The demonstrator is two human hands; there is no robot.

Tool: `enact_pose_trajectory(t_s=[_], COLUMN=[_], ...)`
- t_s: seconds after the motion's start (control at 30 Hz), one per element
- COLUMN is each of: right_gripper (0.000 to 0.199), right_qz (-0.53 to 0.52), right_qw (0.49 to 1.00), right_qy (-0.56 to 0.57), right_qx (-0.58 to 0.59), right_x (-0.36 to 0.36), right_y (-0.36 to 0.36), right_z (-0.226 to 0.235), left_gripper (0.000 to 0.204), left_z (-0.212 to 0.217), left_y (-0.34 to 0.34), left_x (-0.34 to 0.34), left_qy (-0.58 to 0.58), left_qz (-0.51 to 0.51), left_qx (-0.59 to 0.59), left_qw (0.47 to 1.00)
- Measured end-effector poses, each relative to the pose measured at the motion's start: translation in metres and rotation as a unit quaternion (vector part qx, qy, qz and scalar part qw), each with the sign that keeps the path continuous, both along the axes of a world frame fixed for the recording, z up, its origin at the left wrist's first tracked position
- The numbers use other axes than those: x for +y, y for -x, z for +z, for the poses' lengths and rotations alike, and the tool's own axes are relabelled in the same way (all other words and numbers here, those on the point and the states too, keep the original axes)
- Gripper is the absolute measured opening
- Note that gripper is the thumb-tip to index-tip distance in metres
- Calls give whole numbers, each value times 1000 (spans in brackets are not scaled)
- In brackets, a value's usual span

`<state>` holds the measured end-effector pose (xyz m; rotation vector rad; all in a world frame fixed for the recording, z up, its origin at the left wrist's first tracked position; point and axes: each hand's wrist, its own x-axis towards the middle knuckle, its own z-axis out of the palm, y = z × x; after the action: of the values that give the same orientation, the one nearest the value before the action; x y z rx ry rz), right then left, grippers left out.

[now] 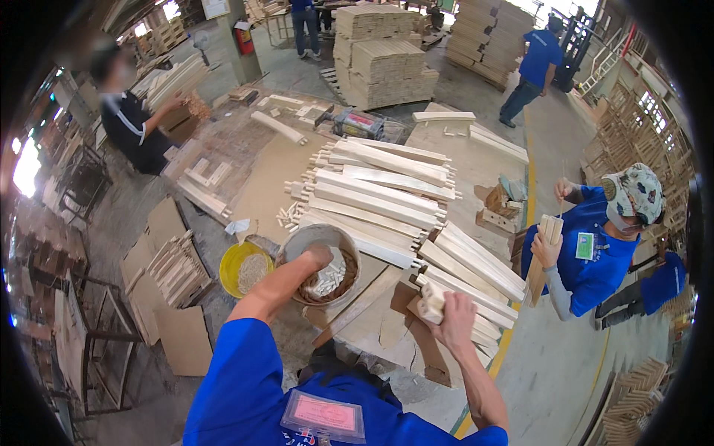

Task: The person inserts small wooden dowels into pre-drilled holes on short wooden blocks in a factory setting. They repeatedly pick up dowels from a container, align them with the holes, and push them in by hand. Finished blocks are placed on a nearby stack. Other workers are visible in the background performing similar tasks.

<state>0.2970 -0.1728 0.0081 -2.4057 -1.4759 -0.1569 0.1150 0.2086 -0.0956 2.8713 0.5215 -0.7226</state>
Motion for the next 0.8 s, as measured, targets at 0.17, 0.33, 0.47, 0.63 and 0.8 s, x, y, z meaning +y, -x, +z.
enact_pose_trajectory(t_s=[0.17, 0.33, 0.47, 0.63, 0.8], right_gripper=[67, 61, 68, 72, 71], right_qz=[-57, -5, 77, 48, 132], right_qw=[958, 840, 827, 743, 837], right_qy=[-199, -292, -311, -251, -236], right_qx=[200, 458, 461, 619, 476], right_x=[-17, -28, 2, 31, 37], right_y=[13, 47, 67, 98, 98], right_z=[135, 146, 75, 31, 43], left_gripper=[25, 26, 19, 17, 16], left_z=[11, 48, 94, 224, 255], left_y=[7, 10, 21, 39, 40], left_x=[10, -4, -37, -127, -174], left_qy=[-18, 48, 293, 385, 418], left_qz=[-101, -3, 204, 172, 70], left_qx=[84, -35, -354, -460, -462], left_qw=[991, 998, 864, 781, 779])
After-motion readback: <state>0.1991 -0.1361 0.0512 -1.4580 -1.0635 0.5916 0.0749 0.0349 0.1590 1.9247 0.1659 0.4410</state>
